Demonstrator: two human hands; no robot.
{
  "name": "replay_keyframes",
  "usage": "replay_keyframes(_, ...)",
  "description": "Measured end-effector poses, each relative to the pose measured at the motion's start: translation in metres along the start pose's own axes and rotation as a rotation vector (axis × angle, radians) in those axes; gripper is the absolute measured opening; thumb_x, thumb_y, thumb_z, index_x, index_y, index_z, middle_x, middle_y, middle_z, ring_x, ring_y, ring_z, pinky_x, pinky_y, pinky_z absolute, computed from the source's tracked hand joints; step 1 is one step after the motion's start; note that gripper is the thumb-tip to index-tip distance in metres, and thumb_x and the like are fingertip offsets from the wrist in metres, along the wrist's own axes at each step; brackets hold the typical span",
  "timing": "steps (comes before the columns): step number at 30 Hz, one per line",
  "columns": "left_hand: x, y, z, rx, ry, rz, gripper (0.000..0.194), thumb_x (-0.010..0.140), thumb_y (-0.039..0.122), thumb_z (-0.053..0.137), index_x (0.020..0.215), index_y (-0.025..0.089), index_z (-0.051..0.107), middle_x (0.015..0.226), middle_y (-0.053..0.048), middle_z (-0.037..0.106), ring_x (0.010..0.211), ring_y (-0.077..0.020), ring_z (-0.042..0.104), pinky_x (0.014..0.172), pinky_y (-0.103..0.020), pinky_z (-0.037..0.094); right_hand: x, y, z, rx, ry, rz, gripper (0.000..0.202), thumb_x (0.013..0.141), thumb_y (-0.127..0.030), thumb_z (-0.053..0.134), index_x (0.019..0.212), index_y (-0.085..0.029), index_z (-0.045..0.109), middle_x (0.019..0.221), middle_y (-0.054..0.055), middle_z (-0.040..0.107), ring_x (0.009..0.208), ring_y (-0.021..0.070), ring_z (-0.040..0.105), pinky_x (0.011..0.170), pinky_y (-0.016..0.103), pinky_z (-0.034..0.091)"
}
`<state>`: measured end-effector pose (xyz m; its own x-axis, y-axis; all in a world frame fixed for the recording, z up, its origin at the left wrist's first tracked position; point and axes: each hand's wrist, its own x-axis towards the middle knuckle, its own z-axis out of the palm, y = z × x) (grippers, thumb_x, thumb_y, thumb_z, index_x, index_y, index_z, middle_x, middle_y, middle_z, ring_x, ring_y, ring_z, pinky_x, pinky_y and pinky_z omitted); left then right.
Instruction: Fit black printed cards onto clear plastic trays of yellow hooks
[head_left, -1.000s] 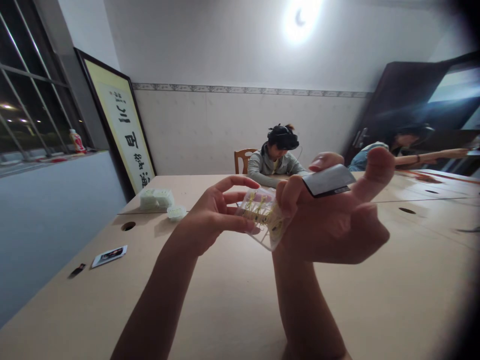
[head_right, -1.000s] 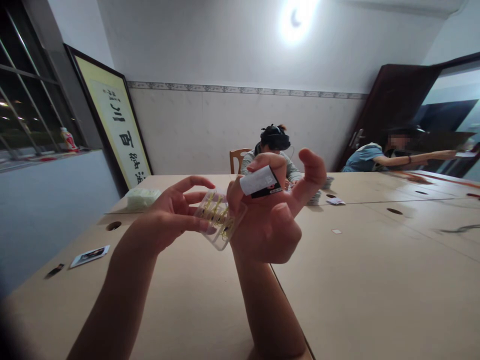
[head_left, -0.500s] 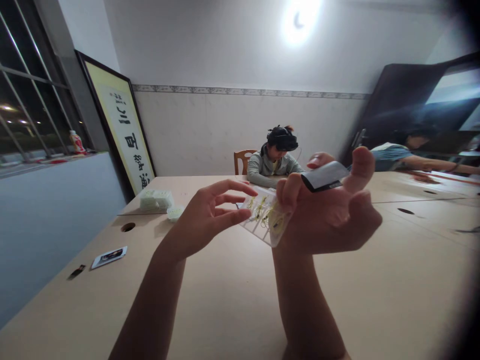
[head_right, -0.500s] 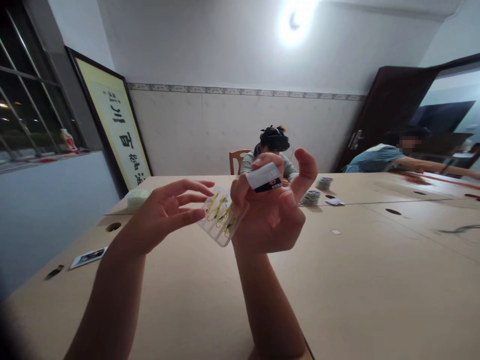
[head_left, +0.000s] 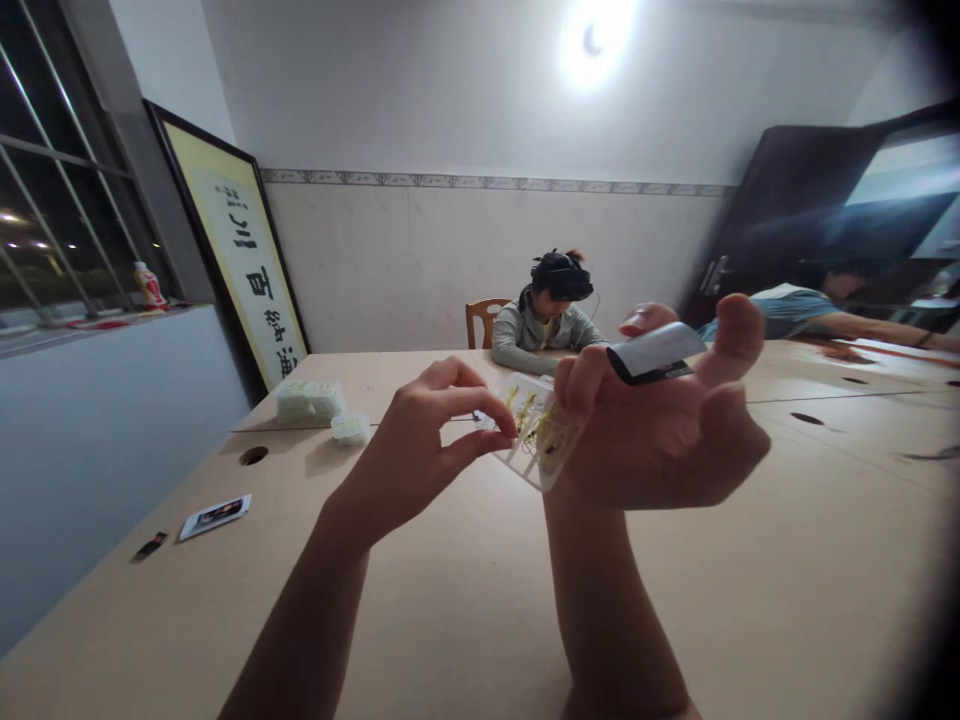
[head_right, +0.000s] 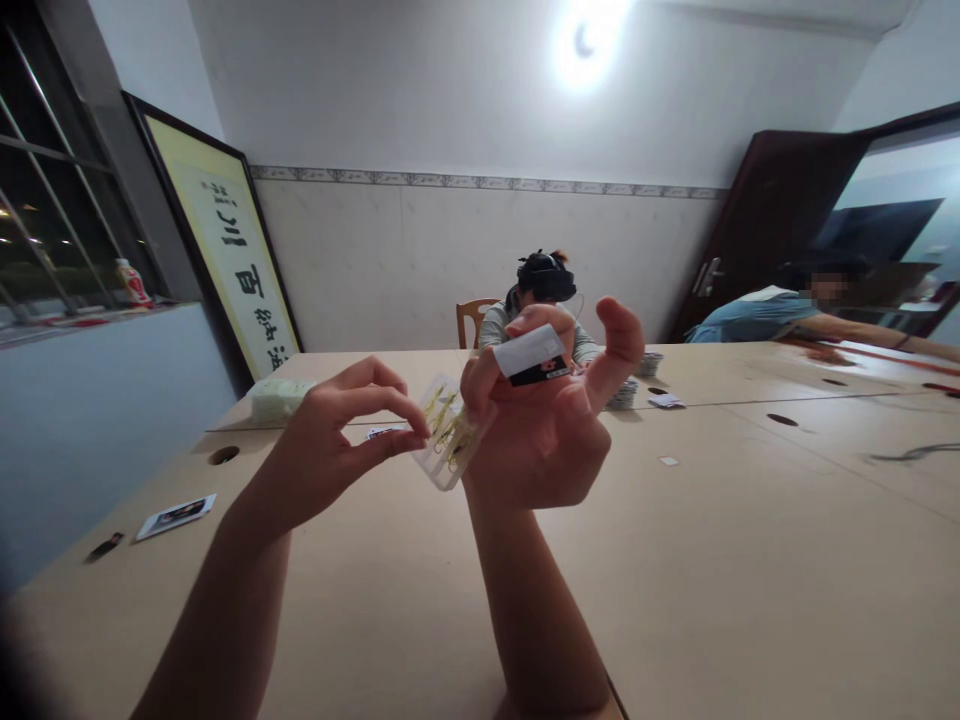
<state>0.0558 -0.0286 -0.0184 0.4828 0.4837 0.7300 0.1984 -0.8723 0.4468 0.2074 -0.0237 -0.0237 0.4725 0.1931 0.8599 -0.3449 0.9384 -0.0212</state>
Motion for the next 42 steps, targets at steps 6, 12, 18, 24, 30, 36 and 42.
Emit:
replay_keyframes(6,0.0,0.001,0.004,0.048,-0.028,0.01,0.013,0.089,0.007,0.072,0.083,0.018,0.069,0.087,0.0,0.06,0.085,-0.0151,0.058,0.08,-0.027,0.044,0.0,0.005,0.0,0.032,-0.042,-0.064,0.03,0.086,-0.037,0.049,0.112,-0.038,0.064,0.095,-0.002,0.056,0.034,0.0047,0.032,0.029,0.025,0.028)
replay_keyframes(12,-0.001,0.003,0.008,0.121,-0.067,0.013,0.016,0.095,0.003,0.059,0.086,0.016,0.063,0.089,-0.001,0.057,0.089,-0.0169,0.055,0.082,-0.03,0.043,0.001,0.006,-0.005,-0.004,-0.063,-0.086,0.032,0.085,-0.036,0.049,0.114,-0.038,0.064,0.096,-0.002,0.058,0.035,0.0048,0.029,0.032,0.026,0.03)
replay_keyframes(18,-0.003,0.003,0.004,0.108,-0.088,0.01,0.015,0.098,0.007,0.056,0.087,0.016,0.06,0.09,-0.001,0.055,0.088,-0.0162,0.054,0.081,-0.029,0.042,0.001,0.007,-0.008,-0.002,-0.09,-0.081,0.032,0.085,-0.036,0.052,0.115,-0.037,0.063,0.098,-0.002,0.058,0.035,0.0045,0.035,0.032,0.027,0.03)
replay_keyframes(24,-0.004,0.0,-0.003,0.04,-0.033,0.04,0.016,0.096,0.005,0.06,0.086,0.017,0.06,0.088,0.001,0.055,0.082,-0.0119,0.054,0.078,-0.023,0.043,0.001,0.01,-0.004,0.081,-0.074,-0.133,0.034,0.087,-0.032,0.051,0.118,-0.032,0.064,0.097,0.0,0.059,0.036,0.0036,0.038,0.032,0.024,0.03)
replay_keyframes(30,-0.003,0.0,-0.001,0.084,-0.029,0.012,0.006,0.092,0.016,0.073,0.089,0.016,0.067,0.087,0.001,0.058,0.081,-0.0125,0.057,0.074,-0.023,0.045,0.003,0.013,-0.004,0.028,-0.021,-0.155,0.035,0.082,-0.033,0.05,0.115,-0.034,0.063,0.093,-0.002,0.057,0.034,0.0015,0.03,0.032,0.021,0.024)
replay_keyframes(36,-0.003,0.003,0.002,0.088,0.007,0.014,0.012,0.087,0.005,0.074,0.083,0.017,0.073,0.083,0.002,0.059,0.078,-0.0105,0.059,0.071,-0.021,0.046,0.001,0.013,-0.003,0.032,-0.005,-0.19,0.036,0.083,-0.033,0.05,0.116,-0.032,0.062,0.092,-0.002,0.059,0.034,0.0021,0.031,0.031,0.021,0.024)
replay_keyframes(42,-0.002,0.001,0.003,0.111,0.067,0.044,0.01,0.084,0.006,0.078,0.083,0.016,0.076,0.08,0.002,0.059,0.075,-0.0095,0.059,0.069,-0.02,0.047,0.0,0.009,-0.004,-0.009,-0.023,-0.203,0.04,0.079,-0.028,0.051,0.117,-0.036,0.06,0.095,-0.003,0.06,0.035,0.0033,0.033,0.033,0.022,0.03)
